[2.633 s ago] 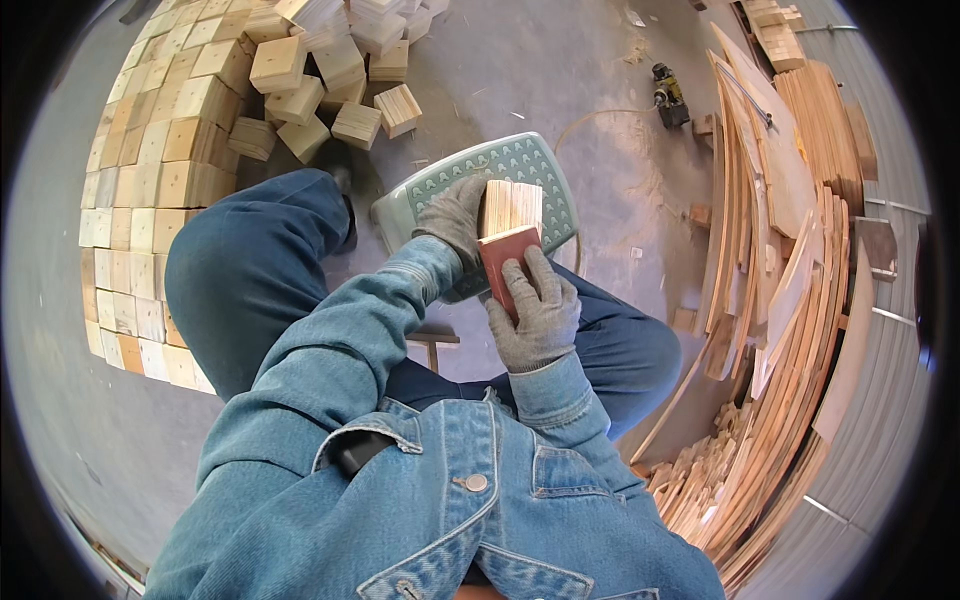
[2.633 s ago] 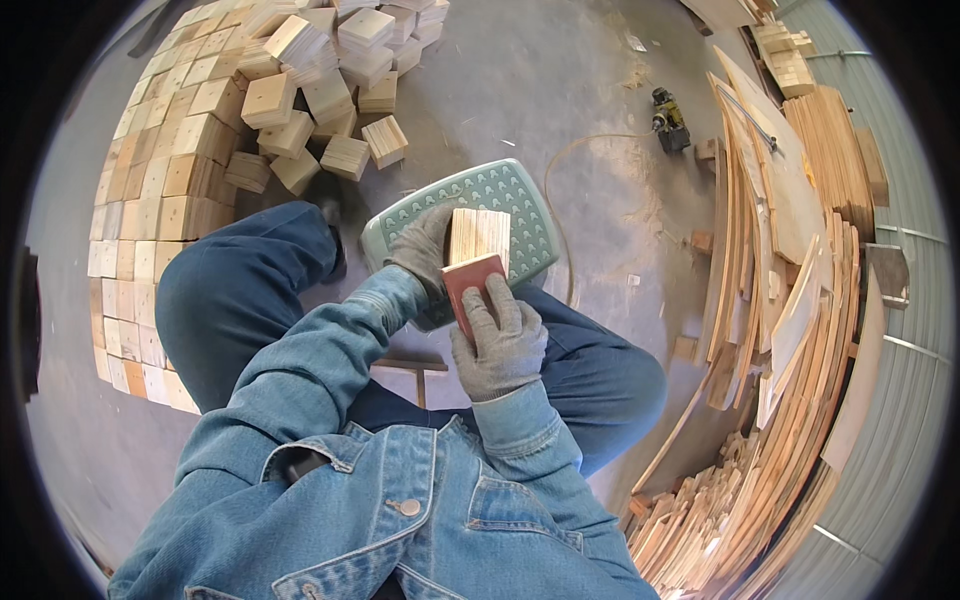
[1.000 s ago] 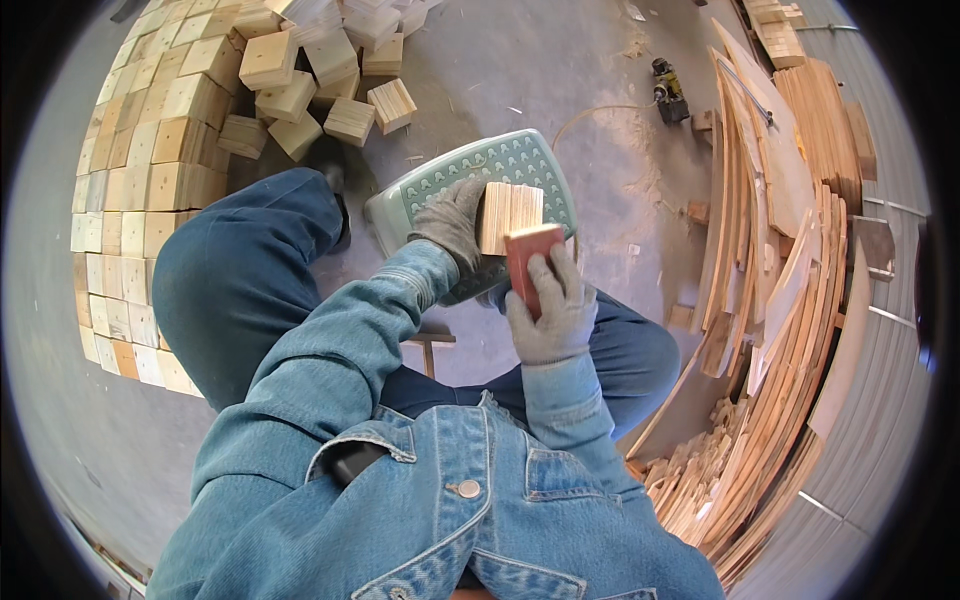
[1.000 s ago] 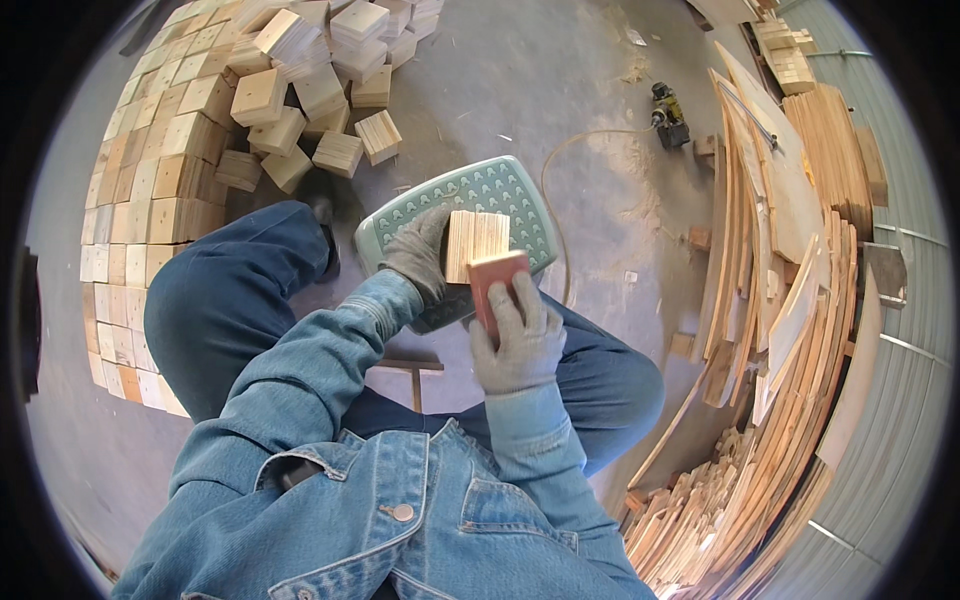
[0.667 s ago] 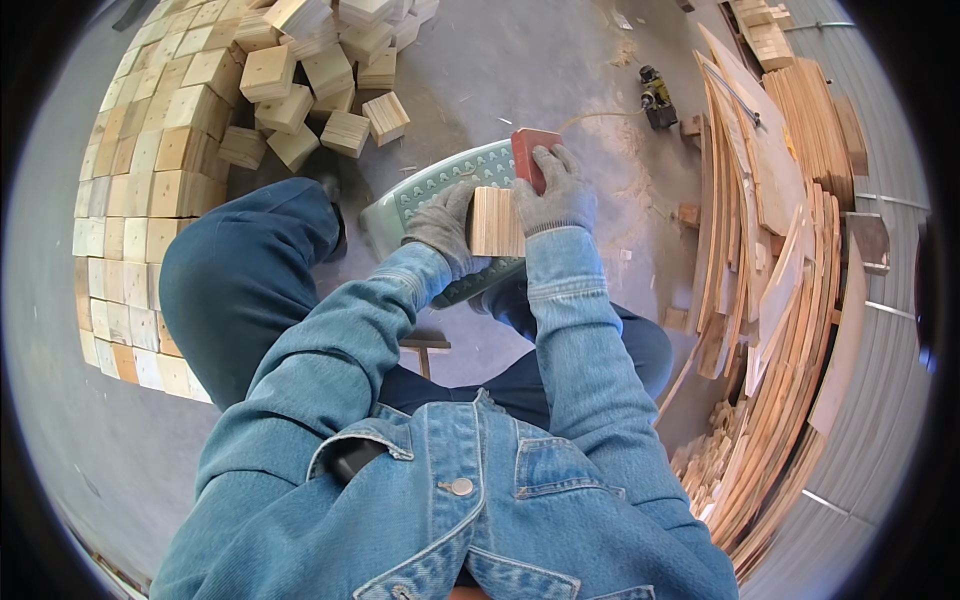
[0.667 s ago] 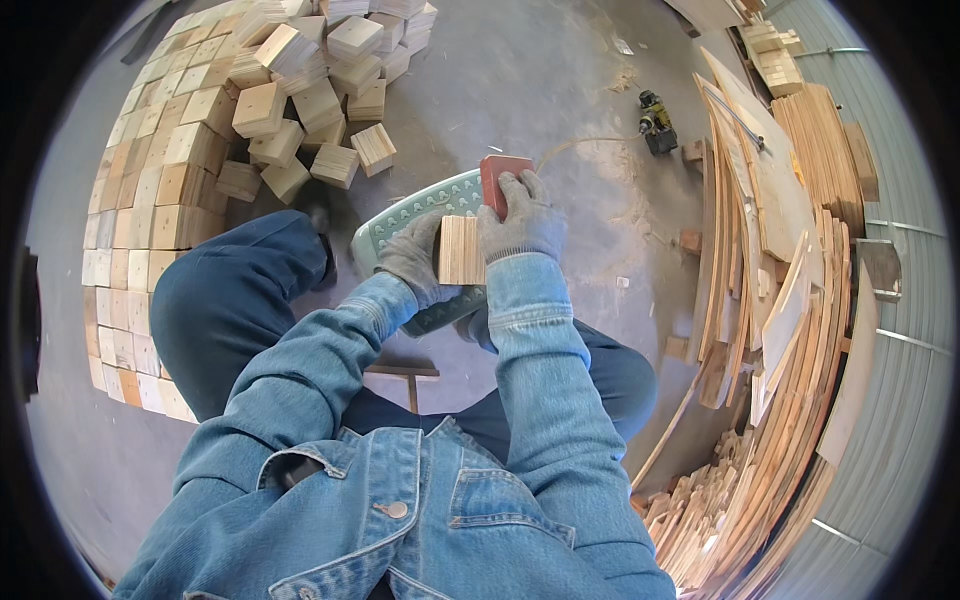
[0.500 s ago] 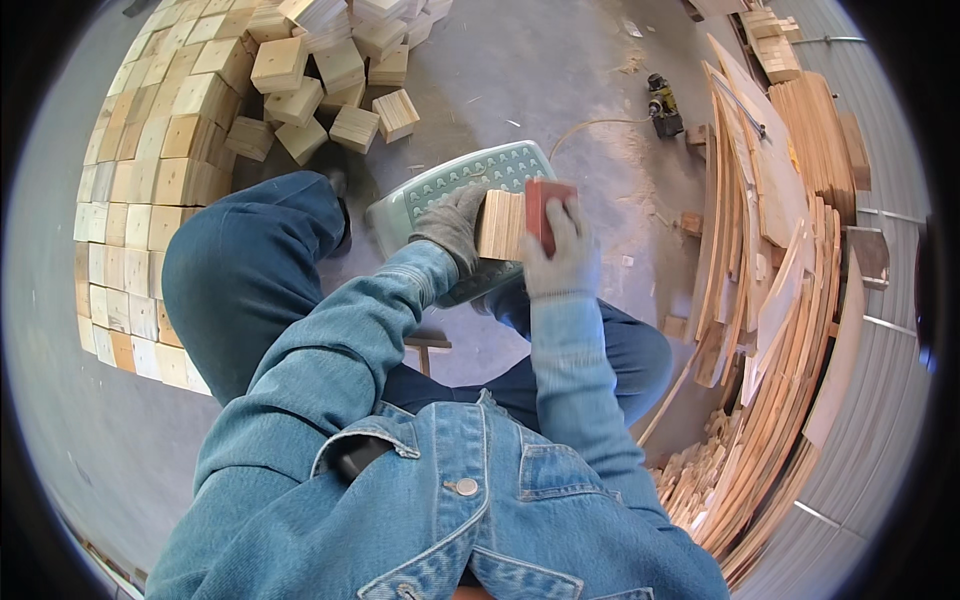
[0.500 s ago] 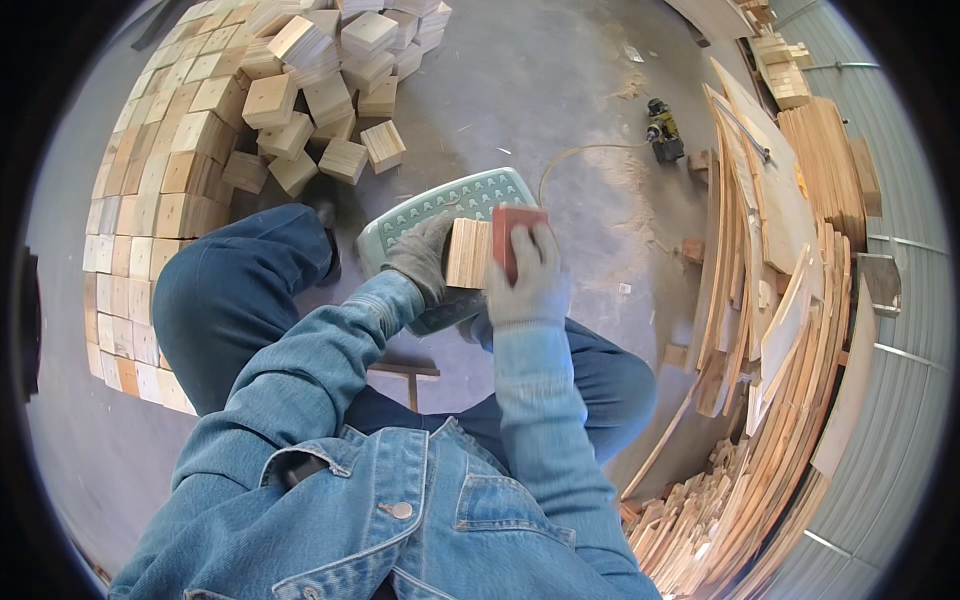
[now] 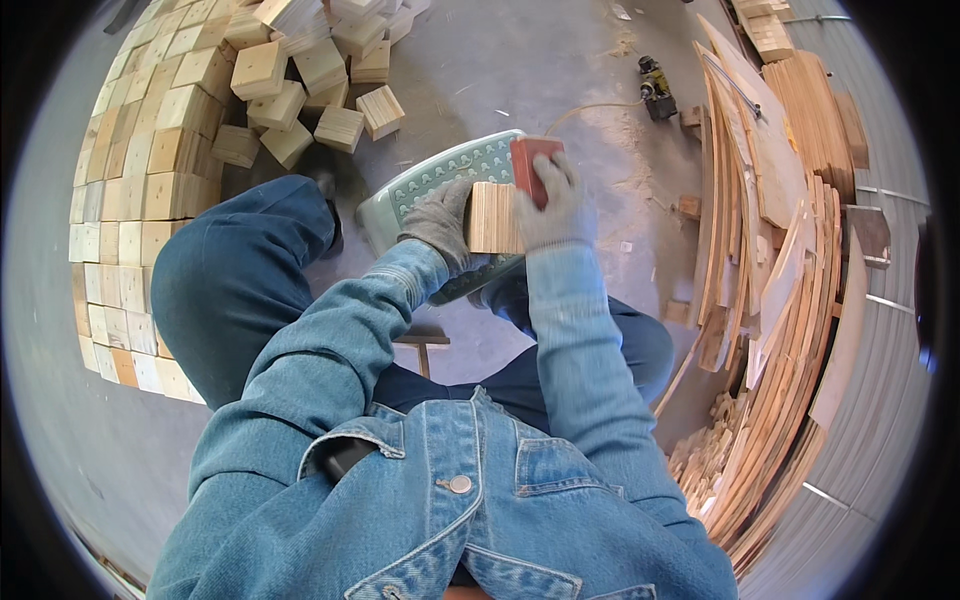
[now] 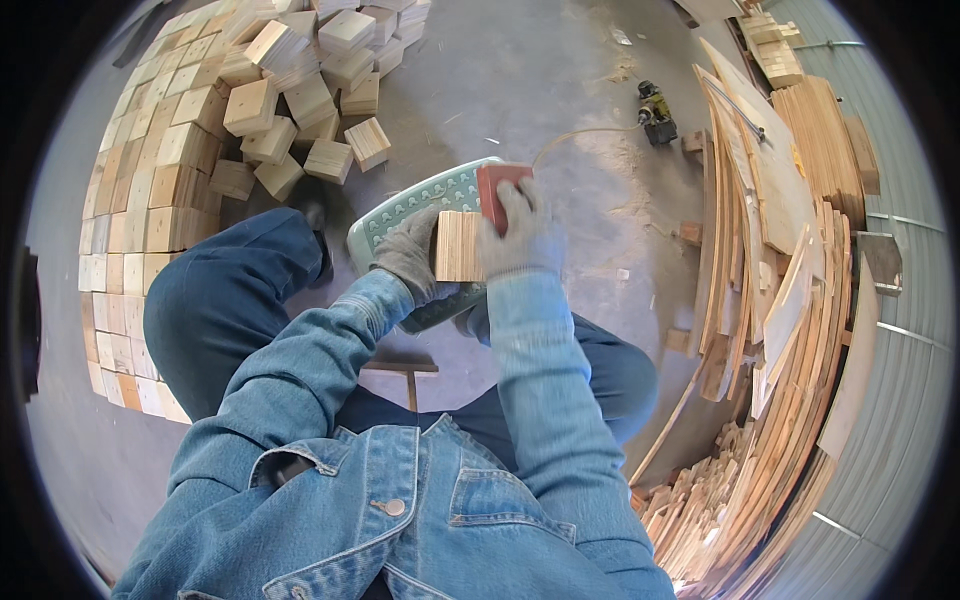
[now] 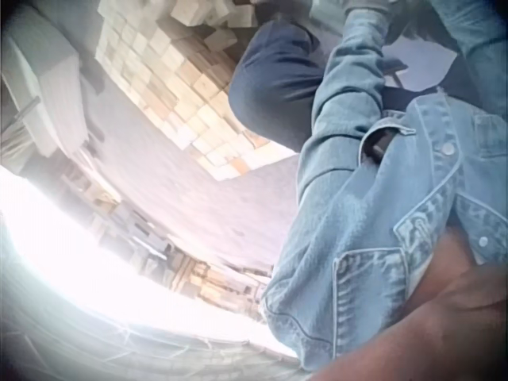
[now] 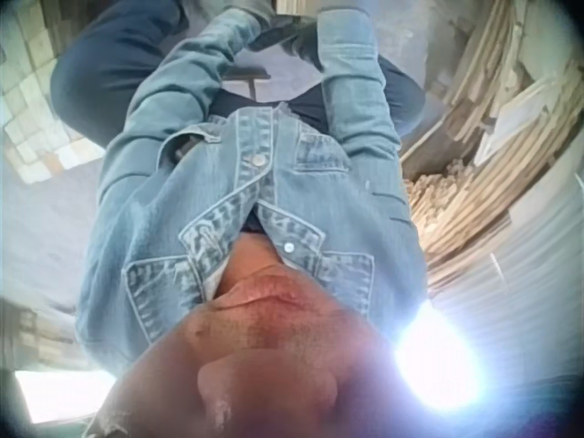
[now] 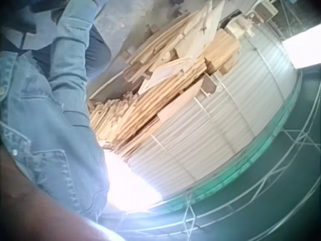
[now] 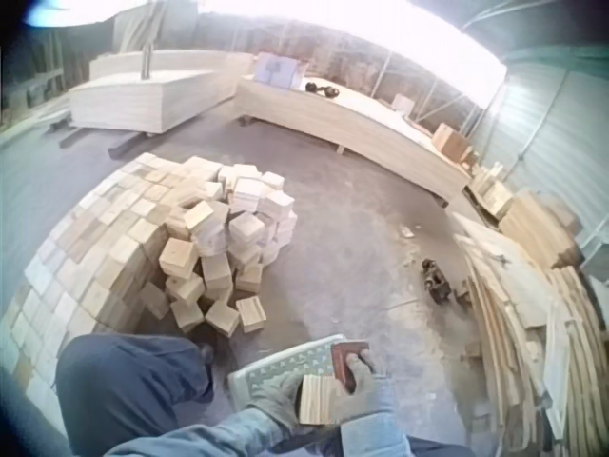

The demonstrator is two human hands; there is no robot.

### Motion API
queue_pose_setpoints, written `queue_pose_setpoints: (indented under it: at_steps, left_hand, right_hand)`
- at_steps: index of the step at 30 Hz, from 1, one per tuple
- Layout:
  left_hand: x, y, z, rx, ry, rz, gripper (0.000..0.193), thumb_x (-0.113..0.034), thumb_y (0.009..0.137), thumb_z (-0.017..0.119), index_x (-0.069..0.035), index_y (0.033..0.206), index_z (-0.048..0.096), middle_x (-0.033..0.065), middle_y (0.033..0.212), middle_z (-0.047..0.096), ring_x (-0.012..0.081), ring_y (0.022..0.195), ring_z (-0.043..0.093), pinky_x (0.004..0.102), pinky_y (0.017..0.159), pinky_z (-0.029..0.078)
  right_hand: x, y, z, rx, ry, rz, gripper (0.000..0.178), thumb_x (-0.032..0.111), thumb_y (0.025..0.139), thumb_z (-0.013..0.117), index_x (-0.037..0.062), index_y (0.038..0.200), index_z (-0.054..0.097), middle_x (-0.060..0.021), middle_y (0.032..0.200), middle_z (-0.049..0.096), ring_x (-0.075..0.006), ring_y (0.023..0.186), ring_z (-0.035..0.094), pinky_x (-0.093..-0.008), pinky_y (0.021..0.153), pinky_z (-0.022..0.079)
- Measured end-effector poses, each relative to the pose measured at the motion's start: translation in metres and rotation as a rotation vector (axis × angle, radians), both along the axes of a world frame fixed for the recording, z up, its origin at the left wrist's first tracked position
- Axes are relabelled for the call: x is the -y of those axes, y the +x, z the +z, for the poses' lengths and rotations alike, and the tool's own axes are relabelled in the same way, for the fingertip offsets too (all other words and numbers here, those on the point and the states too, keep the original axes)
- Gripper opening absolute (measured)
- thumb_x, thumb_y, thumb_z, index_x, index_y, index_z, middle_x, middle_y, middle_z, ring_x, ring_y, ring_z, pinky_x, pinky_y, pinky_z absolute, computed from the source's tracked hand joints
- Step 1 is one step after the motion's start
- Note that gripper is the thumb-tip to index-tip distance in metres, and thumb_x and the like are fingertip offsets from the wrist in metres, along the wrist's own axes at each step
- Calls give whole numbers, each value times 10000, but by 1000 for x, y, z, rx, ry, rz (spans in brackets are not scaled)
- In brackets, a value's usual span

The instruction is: The person sits on a small stool and sands small wooden blocks one by one using a red sanding block. They hold the block in their left hand and rub the sanding block over its surfaces with their right hand, then place the finished block into a pile on the floor.

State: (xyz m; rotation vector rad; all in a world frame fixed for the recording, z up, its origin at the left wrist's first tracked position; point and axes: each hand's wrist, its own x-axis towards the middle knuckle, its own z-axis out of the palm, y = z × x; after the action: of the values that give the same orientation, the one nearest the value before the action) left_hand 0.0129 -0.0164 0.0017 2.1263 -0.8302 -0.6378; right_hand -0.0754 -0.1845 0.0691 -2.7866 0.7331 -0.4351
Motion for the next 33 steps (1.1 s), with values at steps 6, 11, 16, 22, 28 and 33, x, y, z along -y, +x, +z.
queue_pose_setpoints:
  at_steps: [6,11,16,22,28,33]
  left_hand:
    - [3,3,-5,5,7,-32,1028,-480,614,938,-179,1492,495,160,1436,600,389,1367,577,468,1187,459]
    - [2,5,-11,-13,16,-40,905,-415,712,893,-172,1496,511,177,1476,583,404,1395,552,478,1207,430]
    - [-1,0,-25,112,-86,17,856,-376,730,875,-173,1483,523,182,1400,621,419,1336,588,492,1148,471]
    - [-6,-2,-19,110,-81,36,941,-413,701,891,-181,1522,493,183,1437,598,424,1363,571,487,1175,453]
    - [0,3,5,-5,38,-30,1103,-520,610,946,-188,1545,465,171,1461,591,409,1375,568,485,1186,451]
    - [0,-2,5,43,32,-32,1023,-455,643,937,-177,1519,490,169,1462,584,391,1393,549,471,1210,428]
  right_hand:
    - [19,16,-18,85,2,-19,585,277,800,841,83,1340,728,-231,1489,602,-395,1369,603,-489,1143,499]
    - [-39,-75,-3,116,-35,87,634,271,765,869,72,1350,728,-222,1474,612,-432,1298,617,-547,1097,499]
    - [-84,-113,19,-15,-37,138,616,266,756,867,100,1334,737,-190,1477,612,-401,1205,625,-550,1028,503]
    - [-49,-53,7,47,-67,173,573,244,750,837,136,1306,751,-159,1450,623,-414,1199,629,-561,1040,512]
    - [13,39,2,-48,79,30,637,209,770,886,83,1372,720,-196,1461,649,-395,1335,637,-440,1154,516]
    - [42,-2,-7,-1,328,-94,666,220,789,898,24,1392,696,-234,1444,665,-348,1332,654,-416,1152,512]
